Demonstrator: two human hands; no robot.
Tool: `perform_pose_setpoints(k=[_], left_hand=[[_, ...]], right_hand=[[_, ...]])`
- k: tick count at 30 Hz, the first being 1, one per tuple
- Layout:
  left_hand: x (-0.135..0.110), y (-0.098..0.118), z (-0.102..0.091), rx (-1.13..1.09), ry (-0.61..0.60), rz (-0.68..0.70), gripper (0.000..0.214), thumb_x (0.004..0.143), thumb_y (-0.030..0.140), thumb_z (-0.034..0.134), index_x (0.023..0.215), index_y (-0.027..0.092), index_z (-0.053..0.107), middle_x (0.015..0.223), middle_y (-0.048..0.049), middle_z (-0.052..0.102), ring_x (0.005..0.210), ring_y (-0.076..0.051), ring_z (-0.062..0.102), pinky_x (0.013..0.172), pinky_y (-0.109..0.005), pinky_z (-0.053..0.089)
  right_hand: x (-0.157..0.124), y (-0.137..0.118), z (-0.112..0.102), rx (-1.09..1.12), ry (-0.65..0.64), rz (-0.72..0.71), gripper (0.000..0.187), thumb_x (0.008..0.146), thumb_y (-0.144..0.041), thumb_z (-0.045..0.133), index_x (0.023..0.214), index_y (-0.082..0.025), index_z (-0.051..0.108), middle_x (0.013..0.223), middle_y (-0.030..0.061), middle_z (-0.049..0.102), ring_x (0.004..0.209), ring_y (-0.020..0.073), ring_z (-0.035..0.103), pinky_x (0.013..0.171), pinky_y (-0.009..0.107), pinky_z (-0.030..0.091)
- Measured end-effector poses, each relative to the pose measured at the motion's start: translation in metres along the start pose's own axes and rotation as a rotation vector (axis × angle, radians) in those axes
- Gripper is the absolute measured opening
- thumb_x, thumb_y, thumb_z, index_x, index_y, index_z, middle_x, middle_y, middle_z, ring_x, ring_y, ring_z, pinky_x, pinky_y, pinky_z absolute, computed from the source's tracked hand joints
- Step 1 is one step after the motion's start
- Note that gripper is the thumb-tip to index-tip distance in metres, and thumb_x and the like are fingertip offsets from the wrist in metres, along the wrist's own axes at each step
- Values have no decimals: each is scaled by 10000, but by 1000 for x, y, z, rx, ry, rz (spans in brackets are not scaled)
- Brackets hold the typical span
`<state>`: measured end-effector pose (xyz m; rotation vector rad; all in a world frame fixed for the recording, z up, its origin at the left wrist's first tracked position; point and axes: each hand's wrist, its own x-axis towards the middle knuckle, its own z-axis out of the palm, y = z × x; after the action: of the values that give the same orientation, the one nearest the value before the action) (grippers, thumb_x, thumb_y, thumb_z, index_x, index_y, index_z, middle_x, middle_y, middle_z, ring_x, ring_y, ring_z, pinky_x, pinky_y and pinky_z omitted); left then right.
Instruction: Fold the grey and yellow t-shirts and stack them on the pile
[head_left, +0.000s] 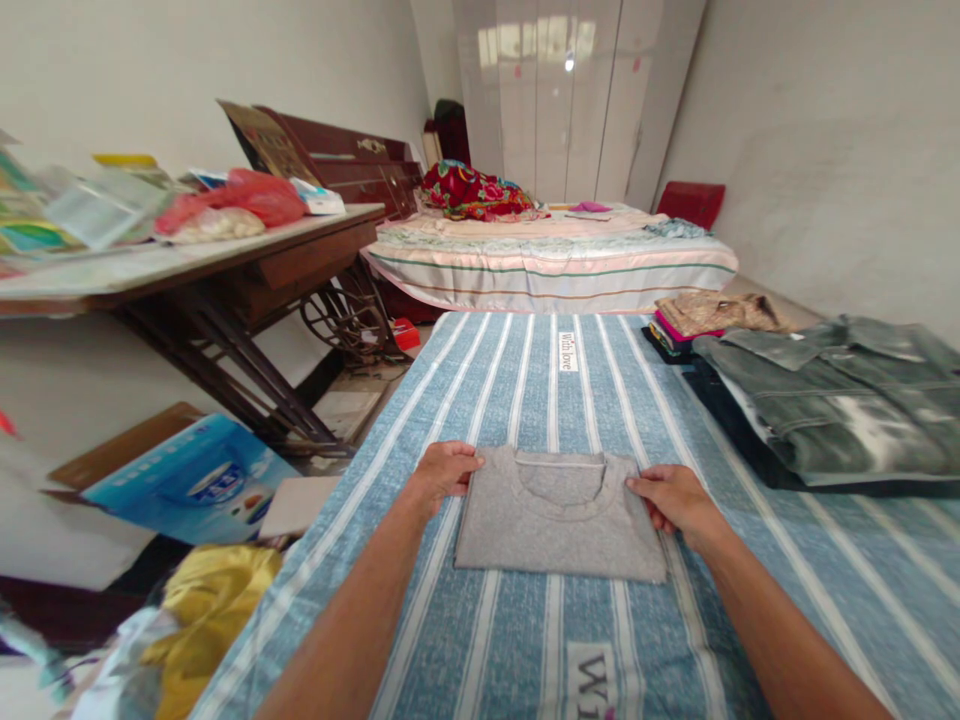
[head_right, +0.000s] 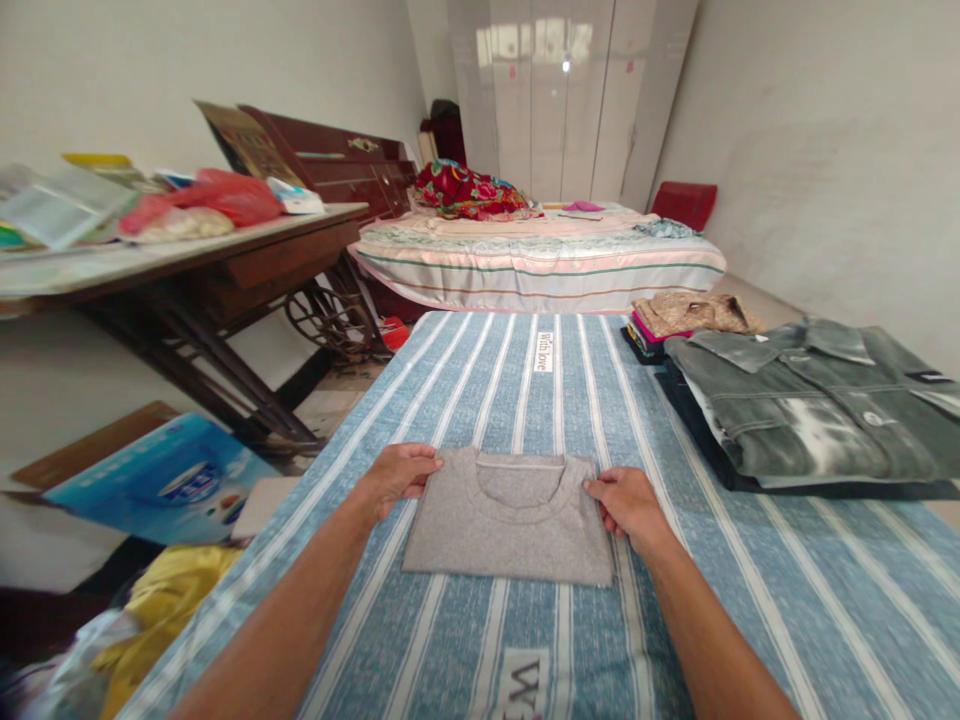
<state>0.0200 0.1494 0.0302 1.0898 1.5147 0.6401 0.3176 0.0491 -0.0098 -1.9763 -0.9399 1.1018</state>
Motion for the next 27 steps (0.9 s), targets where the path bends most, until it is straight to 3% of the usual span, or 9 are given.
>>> perform_pose_setpoints(k=[10,17,23,27], left_hand=[[-9,8,2,113,-49,-5,250,565,304,688,738,148,598,588,5,599,559,-141,559,508,-253,437],[-18,12,2,154,-119,31,278,512,296,666,747,167,592,623,24,571,611,-145,540,532,-262,440],[-25,10,4,173,-98,111,330,514,333,651,807,191,598,646,33,535,666,-154,528,505,-227,405],[-28,8,0,192,-145,108,476,532,337,662,986,206,613,660,33,522,681,-165,530,496,-231,415]], right_hand=[[-2,4,1,52,30,-91,155,693,-327,576,627,-190,542,393,-63,455,343,95,439,330,197,282],[1,8,1,34,82,-240,204,657,-388,582,621,-190,550,493,-45,499,439,100,469,397,203,338],[-10,-1,4,126,56,-125,196,658,-402,561,641,-213,509,426,-74,426,362,111,421,320,215,306],[-13,-2,4,188,32,-96,212,662,-412,577,672,-211,510,437,-76,437,363,105,431,314,208,317]])
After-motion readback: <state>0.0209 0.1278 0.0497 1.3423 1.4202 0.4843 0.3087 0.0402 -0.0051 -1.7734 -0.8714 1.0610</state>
